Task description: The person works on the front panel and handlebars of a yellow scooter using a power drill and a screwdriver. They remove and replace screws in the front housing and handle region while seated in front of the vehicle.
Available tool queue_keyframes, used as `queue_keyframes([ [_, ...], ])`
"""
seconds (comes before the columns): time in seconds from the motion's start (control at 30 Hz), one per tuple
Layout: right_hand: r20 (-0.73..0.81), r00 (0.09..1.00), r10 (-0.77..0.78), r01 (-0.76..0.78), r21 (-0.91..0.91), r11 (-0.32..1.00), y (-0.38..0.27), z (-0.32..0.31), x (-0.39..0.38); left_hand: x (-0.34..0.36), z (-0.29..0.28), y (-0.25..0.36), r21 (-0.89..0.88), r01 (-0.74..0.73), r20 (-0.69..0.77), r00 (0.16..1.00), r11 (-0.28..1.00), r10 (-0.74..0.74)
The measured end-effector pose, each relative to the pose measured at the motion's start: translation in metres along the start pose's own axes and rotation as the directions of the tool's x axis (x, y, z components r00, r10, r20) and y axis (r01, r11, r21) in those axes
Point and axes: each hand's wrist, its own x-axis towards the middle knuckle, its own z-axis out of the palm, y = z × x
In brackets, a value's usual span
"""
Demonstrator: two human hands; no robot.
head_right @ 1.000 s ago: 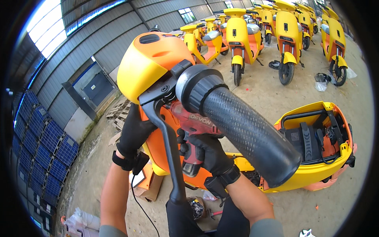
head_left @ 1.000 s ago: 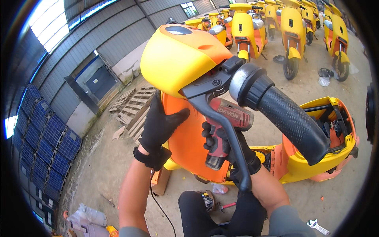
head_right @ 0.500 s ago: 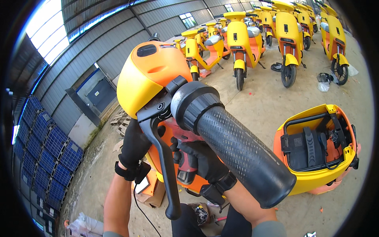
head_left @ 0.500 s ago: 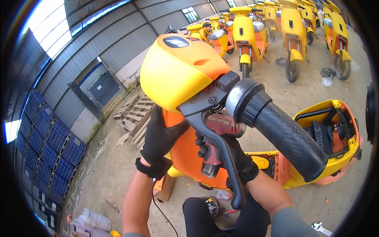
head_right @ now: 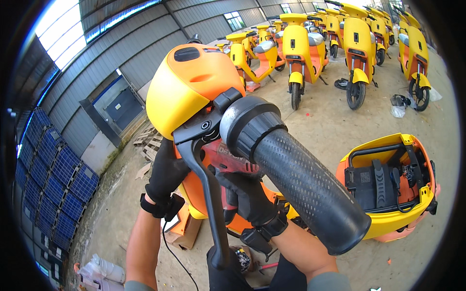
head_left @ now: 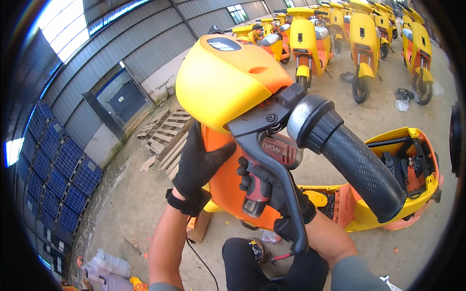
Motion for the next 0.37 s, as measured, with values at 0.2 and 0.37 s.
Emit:
queue_keyframes([
  [0.2,-0.020,0.999,-0.050,0.048,-0.106,0.993,-0.001,0.004,0.001,-0.029,-0.001,0.045,0.533,-0.096,-0.198,0.952,0.841,0.234],
  [0.37,-0.001,1.000,-0.020,0.020,0.024,1.000,0.011,-0.015,-0.005,-0.127,-0.007,0.108,0.724,-0.227,-0.046,0.926,0.651,0.374],
])
